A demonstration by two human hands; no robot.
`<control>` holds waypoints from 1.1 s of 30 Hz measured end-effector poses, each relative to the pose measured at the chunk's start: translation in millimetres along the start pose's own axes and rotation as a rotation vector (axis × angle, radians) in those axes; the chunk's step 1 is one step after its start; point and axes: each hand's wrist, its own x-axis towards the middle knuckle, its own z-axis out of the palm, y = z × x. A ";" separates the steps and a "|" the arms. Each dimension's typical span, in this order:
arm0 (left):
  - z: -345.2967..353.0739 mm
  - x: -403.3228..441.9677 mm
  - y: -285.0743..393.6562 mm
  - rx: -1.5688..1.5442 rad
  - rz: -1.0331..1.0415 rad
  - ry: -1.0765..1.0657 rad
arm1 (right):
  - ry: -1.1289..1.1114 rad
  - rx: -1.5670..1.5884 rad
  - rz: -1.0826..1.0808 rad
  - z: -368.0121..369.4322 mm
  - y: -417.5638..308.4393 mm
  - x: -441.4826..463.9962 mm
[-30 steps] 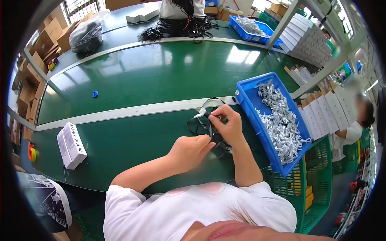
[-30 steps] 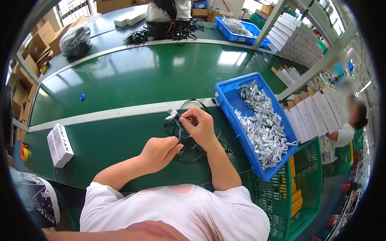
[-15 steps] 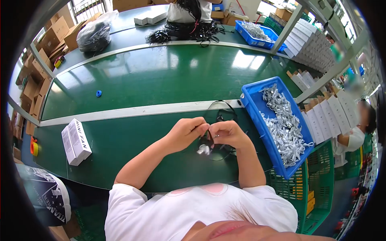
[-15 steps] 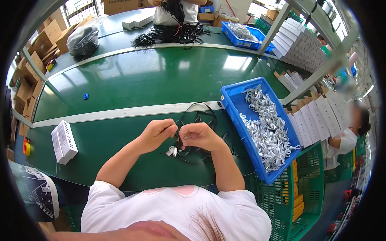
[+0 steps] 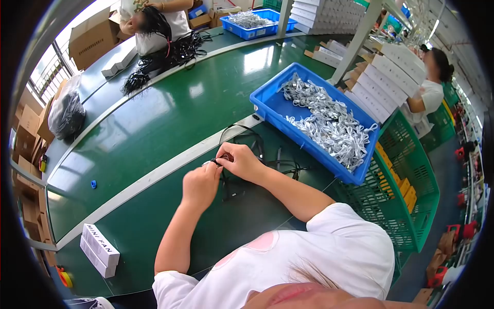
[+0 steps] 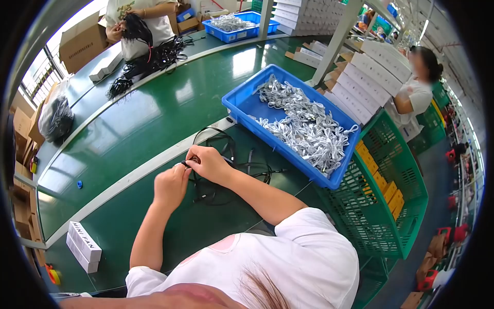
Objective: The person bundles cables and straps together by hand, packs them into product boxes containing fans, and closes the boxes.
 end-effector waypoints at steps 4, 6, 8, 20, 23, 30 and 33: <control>-18.9 9.9 -22.8 -0.008 0.132 0.037 | -0.121 0.066 -0.004 -7.3 0.0 3.1; -16.7 6.9 -22.2 -0.019 0.194 0.044 | -0.260 0.020 -0.006 -12.4 -6.0 1.2; -13.6 6.8 -20.9 -0.031 0.253 0.054 | -0.401 -0.030 -0.006 -19.4 -9.0 0.9; -3.2 0.2 -41.6 -1.686 -0.468 -0.594 | -0.514 0.706 -0.001 -6.6 -8.2 -1.4; 13.8 -2.9 -34.2 -1.950 -0.524 -0.428 | -0.276 0.671 -0.050 4.5 -9.1 -4.6; 27.7 -4.9 -35.7 -1.985 -0.648 -0.311 | 0.025 0.206 -0.445 21.9 -5.3 -2.4; 25.8 -5.7 -30.8 -2.039 -0.601 -0.255 | 0.021 0.286 -0.390 28.4 6.3 -2.6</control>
